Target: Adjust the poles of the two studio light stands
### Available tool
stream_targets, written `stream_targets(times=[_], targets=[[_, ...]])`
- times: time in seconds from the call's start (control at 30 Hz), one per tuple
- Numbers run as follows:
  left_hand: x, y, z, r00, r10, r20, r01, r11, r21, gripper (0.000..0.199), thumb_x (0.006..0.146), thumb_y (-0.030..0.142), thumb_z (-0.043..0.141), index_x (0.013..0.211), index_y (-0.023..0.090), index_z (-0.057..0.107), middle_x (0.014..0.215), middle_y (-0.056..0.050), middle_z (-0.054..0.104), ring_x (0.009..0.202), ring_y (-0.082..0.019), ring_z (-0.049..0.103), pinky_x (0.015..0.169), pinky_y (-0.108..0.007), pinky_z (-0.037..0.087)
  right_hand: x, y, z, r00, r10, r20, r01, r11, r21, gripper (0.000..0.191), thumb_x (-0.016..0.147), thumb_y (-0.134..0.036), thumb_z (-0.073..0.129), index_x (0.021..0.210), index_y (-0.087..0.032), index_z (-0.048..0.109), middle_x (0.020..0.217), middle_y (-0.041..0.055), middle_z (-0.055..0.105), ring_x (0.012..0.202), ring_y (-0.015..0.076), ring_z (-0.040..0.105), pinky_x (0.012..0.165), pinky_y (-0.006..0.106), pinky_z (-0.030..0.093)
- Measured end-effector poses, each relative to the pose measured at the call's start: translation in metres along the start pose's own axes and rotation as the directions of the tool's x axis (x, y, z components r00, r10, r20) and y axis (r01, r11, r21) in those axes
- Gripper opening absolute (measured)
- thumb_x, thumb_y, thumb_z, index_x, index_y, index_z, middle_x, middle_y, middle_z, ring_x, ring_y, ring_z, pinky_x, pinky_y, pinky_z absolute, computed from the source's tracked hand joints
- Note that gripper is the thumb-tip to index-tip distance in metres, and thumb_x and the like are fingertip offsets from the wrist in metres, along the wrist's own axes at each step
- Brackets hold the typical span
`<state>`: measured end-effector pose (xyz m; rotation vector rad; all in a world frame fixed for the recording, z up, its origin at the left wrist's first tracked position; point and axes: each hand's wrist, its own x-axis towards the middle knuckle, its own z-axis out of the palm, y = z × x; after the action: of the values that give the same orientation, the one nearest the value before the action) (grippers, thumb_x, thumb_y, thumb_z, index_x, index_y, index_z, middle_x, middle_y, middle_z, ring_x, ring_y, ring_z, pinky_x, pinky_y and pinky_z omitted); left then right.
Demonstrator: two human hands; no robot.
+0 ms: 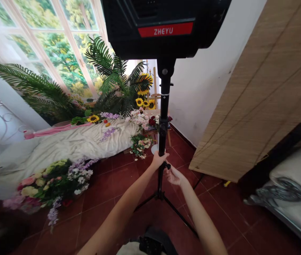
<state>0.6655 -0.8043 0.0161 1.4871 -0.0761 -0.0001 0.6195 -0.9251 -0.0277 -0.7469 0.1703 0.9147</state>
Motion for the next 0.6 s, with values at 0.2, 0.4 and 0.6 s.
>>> stream_targets(times=[0.2,0.4,0.6], targets=[[0.000,-0.002,0.005,0.996,0.055,-0.064,-0.053,0.998,0.034,0.018,0.060,0.026,0.064,0.053,0.014,0.053,0.042,0.005,0.044,0.041,-0.006,0.041,0.043,-0.019,0.031,-0.023,0.004,0.015,0.997,0.002,0.082,-0.033,0.925,0.378,0.040,0.091,-0.044,0.041,0.061,-0.019,0.039,0.045,-0.0080,0.045,0.034,0.0024,0.043,0.036,0.009,0.035],[0.004,-0.008,0.008,0.994,0.046,-0.095,-0.040,0.997,0.059,0.021,0.060,0.027,0.063,0.050,0.015,0.050,0.042,0.005,0.044,0.040,-0.006,0.039,0.042,-0.019,0.028,-0.029,0.010,0.020,0.984,-0.155,0.083,0.103,0.890,0.444,0.019,0.090,-0.029,0.046,0.076,-0.017,0.049,0.059,-0.0066,0.057,0.043,0.0006,0.049,0.042,0.005,0.040],[0.004,-0.007,0.009,0.992,0.046,-0.121,-0.037,0.996,0.080,0.019,0.058,0.026,0.063,0.051,0.015,0.050,0.042,0.004,0.045,0.040,-0.006,0.040,0.042,-0.019,0.029,-0.026,0.004,0.023,0.986,-0.168,-0.012,0.164,0.944,0.286,0.017,0.089,-0.028,0.043,0.083,-0.015,0.053,0.066,-0.0025,0.062,0.042,0.0016,0.048,0.041,0.008,0.042]])
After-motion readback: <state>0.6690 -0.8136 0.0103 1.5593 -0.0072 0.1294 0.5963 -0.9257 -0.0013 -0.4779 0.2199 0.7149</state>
